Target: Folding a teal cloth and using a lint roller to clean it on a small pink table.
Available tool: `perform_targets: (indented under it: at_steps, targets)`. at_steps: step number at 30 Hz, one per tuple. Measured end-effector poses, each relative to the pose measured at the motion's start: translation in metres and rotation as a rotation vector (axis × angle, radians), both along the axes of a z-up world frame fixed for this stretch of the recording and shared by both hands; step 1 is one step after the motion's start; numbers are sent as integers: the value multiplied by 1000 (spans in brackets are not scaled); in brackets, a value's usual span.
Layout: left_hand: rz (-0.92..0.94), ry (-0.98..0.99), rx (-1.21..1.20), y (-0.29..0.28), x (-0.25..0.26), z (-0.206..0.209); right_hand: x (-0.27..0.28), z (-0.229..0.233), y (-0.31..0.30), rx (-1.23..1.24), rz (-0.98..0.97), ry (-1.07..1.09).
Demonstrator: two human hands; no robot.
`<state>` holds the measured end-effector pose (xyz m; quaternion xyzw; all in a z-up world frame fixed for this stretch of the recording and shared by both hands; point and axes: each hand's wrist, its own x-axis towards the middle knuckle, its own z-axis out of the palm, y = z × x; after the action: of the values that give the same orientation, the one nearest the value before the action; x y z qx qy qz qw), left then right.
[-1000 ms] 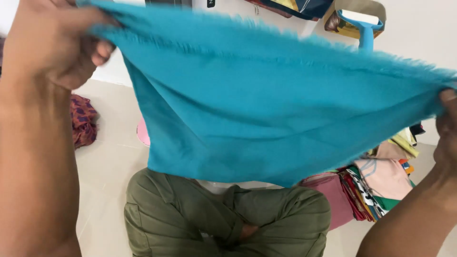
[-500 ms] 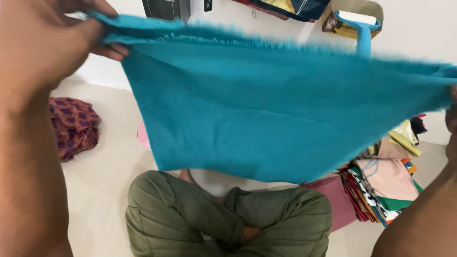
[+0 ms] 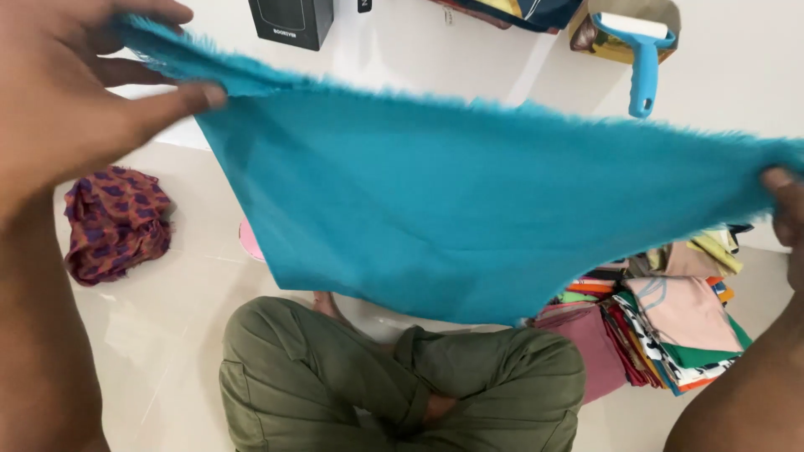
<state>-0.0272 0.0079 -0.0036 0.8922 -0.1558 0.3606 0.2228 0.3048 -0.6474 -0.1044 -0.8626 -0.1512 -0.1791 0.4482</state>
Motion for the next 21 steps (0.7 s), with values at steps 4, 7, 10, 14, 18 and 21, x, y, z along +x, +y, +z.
perform_targets:
  at_steps: [4, 7, 10, 14, 18, 21]
  targets:
    - [132, -17, 69, 0, -2, -14, -10, -3, 0, 2, 58, -59]
    - [132, -16, 0, 6, -19, -23, -37, 12, 16, -30, 74, 8]
    - [202, 155, -41, -5, -35, -19, -63, 19, 34, -122, 106, 61]
    - [431, 349, 13, -24, -12, -15, -72, 29, 88, -92, 264, 83]
    - [433, 130, 137, 32, 54, -47, -41, 43, 164, -25, 250, -25]
    - [493, 14, 290, 43, 66, -48, 27, 23, 142, 374, 478, -178]
